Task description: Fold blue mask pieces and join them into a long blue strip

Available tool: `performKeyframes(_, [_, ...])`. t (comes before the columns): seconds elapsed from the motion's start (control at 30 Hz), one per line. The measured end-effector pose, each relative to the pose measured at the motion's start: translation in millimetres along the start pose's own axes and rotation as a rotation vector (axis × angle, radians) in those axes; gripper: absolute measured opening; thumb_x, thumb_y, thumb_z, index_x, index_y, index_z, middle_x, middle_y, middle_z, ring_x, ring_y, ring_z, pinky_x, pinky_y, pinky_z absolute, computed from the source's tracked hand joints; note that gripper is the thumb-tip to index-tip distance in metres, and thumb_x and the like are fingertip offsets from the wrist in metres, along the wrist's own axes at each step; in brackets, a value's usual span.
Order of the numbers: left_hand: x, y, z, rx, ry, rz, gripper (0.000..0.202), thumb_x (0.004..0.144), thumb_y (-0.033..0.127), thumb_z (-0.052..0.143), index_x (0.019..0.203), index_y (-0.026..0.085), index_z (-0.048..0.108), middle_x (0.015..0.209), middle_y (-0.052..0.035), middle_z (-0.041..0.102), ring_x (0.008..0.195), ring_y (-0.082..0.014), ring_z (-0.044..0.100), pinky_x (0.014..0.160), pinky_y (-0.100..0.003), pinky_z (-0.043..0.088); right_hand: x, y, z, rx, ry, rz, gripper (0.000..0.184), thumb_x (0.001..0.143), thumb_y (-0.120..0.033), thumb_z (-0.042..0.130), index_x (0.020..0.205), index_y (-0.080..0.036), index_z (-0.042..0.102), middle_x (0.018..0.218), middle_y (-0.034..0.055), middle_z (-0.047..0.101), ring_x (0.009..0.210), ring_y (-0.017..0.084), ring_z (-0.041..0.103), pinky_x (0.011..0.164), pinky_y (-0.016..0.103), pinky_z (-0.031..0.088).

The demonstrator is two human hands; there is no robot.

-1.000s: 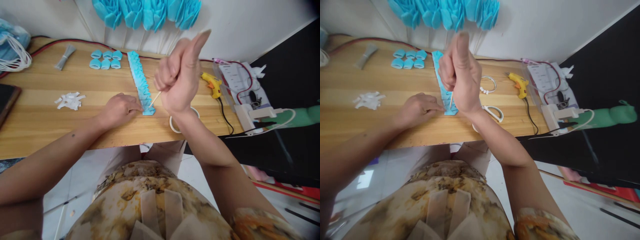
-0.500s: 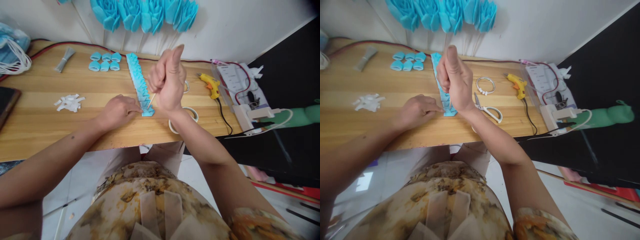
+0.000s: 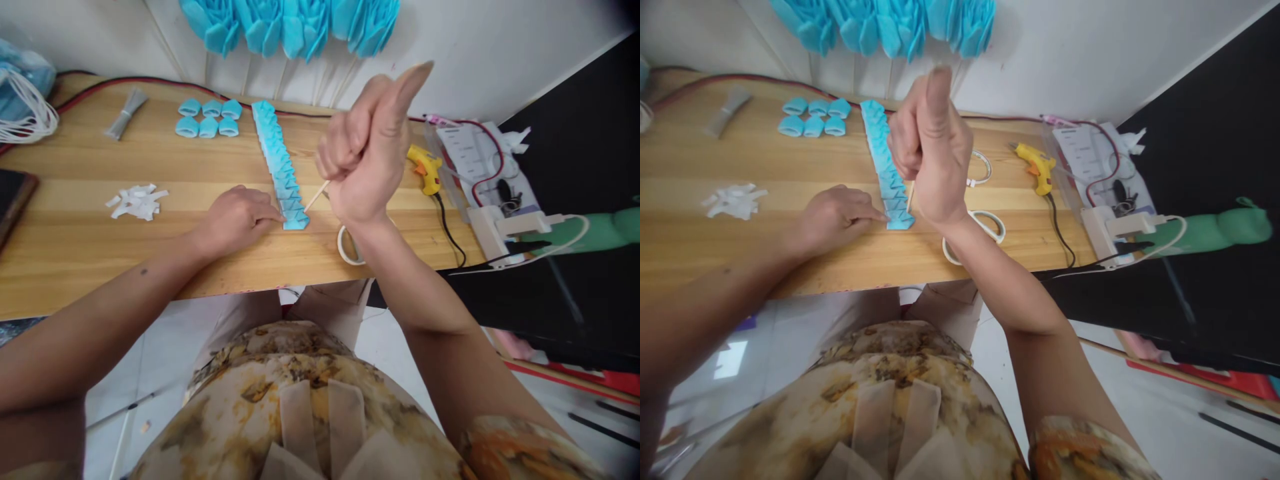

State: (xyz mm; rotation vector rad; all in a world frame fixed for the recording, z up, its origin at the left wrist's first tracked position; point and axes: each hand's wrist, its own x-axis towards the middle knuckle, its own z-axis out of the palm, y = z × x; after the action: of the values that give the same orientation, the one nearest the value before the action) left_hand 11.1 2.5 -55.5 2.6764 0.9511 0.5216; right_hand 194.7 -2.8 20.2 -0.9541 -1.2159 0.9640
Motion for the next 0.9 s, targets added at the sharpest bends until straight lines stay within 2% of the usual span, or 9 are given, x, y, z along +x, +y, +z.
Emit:
performKeyframes(0.07, [0,0,0.2,-0.006,0.008,0.009,0.039,0.097,0.02,0.044,0.1,0.023,0.082,0.09,-0.0061,0.077,0.085,-0.0204,0.07,0.073,-0.032,0.043,-1,-1,0,-0.008,-0.017,0.018,0.071,0.078,-0.096,0.035,0.063,-0.027,0.028,0.052,-0.003,0.021,0.047,0.018,0.032,0.043,0.033,0.029])
performKeyframes(0.27, [0,1,0.0,-0.004,0.005,0.001,0.04,0.098,0.021,0.042,0.102,0.023,0.082,0.091,-0.0064,0.077,0.087,-0.0213,0.071,0.076,-0.034,0.045,-6,-12,-1,0.078,-0.049,-0.078,0.073,0.081,-0.094,0.036,0.061,-0.025,0.024,0.053,-0.004,0.019,0.045,0.015,0.022,0.043,0.033,0.025])
performKeyframes(0.5, [1,2,-2.1,-0.001,-0.041,-0.03,0.039,0.099,0.023,0.042,0.101,0.025,0.081,0.092,-0.0049,0.076,0.09,-0.0226,0.071,0.078,-0.035,0.046,-13,-13,1,0.056,-0.05,-0.028,0.074,0.081,-0.095,0.034,0.059,-0.024,0.024,0.053,-0.004,0.018,0.045,0.014,0.02,0.043,0.033,0.02])
performKeyframes(0.63, [1,3,-2.4,0.004,-0.055,-0.042,0.037,0.099,0.02,0.043,0.101,0.026,0.079,0.094,-0.0041,0.076,0.091,-0.0243,0.071,0.08,-0.037,0.047,-12,-7,9,0.215,-0.047,-0.146,0.072,0.087,-0.089,0.036,0.059,-0.024,0.022,0.05,-0.0056,0.012,0.041,0.013,0.013,0.042,0.032,0.013])
performKeyframes(0.73, [1,2,-1.6,0.005,-0.059,-0.044,0.036,0.098,0.02,0.043,0.102,0.027,0.079,0.093,-0.0034,0.075,0.091,-0.0236,0.07,0.08,-0.036,0.047,-10,0,15,0.3,-0.045,-0.163,0.069,0.091,-0.083,0.038,0.058,-0.024,0.024,0.049,-0.0062,0.01,0.041,0.014,0.007,0.043,0.032,0.008])
performKeyframes(0.9, [1,2,-1.5,-0.001,-0.053,-0.048,0.035,0.097,0.019,0.045,0.101,0.027,0.079,0.093,-0.0029,0.075,0.091,-0.0229,0.071,0.081,-0.035,0.047,-9,-4,10,0.246,-0.057,-0.157,0.069,0.09,-0.085,0.036,0.06,-0.024,0.023,0.052,-0.0059,0.012,0.043,0.013,0.01,0.044,0.032,0.012])
